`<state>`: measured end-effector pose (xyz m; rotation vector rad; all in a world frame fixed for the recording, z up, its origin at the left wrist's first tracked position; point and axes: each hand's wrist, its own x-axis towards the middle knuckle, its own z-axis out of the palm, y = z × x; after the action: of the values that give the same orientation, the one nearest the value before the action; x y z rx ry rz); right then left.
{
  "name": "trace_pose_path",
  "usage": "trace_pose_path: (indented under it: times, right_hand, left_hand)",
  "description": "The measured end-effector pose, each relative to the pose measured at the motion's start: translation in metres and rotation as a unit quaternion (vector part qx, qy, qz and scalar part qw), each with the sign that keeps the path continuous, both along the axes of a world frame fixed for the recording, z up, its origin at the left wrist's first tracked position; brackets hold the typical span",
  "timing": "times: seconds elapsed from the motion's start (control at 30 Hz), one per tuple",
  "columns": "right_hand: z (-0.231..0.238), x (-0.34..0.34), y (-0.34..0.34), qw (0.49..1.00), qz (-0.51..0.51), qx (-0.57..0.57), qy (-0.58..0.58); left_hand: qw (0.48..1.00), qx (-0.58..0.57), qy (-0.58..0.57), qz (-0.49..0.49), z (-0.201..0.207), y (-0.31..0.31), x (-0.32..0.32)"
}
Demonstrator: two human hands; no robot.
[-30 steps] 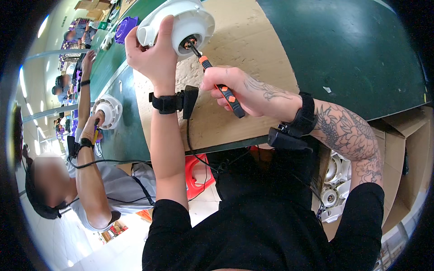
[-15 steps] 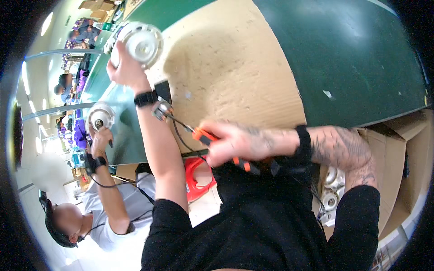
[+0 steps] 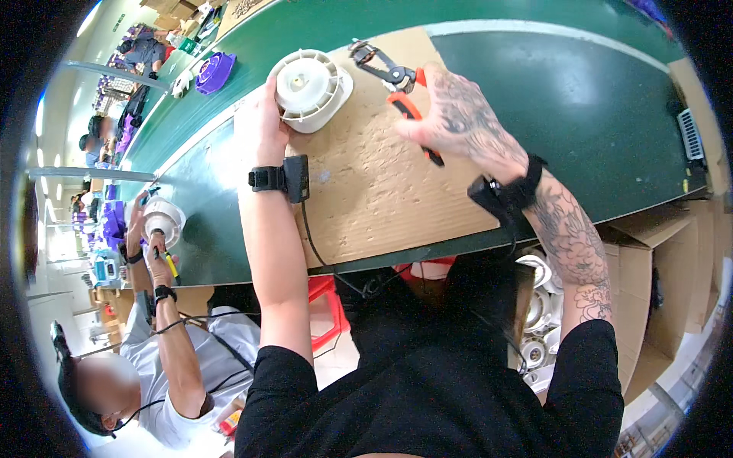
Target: The person uses pliers to manipulate and secure internal components within white plastic electrical housings. They repeatedly pick up a housing from a cardboard box, work on the internal wiring or terminals with the pliers, and place the finished unit onto the table.
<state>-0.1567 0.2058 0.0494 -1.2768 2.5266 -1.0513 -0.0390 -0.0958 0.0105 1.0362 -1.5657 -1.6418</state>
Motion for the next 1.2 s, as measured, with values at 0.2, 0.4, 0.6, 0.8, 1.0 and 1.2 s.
trace_pose_path:
  times: [0.2,0.4,0.6,0.8,1.0,1.2]
  right_hand:
    - [-0.008,-0.094,-0.097,0.977,-0.063,0.183,0.091]
    - [-0.015,-0.124,-0.136,0.955,-0.149,0.256,0.033]
    - [-0.025,-0.121,-0.098,0.985,-0.048,-0.041,-0.163]
    - [-0.052,-0.037,-0.004,0.853,0.057,-0.185,-0.485]
    - [-0.063,-0.018,0.034,0.811,0.13,-0.294,-0.489]
    - [-0.075,-0.025,0.048,0.733,0.145,-0.36,-0.558]
  left_hand:
    - [0.983,-0.125,-0.123,0.062,0.023,0.007,0.021]
    - [0.96,-0.164,-0.225,-0.005,-0.016,-0.028,0.003]
    - [0.994,0.035,-0.098,0.041,-0.018,-0.036,0.008]
    - [0.978,0.175,0.115,0.003,-0.013,-0.06,-0.026]
    - [0.981,0.135,0.112,0.081,-0.019,-0.055,-0.102]
    - [0.978,-0.15,-0.14,-0.032,-0.031,-0.043,-0.112]
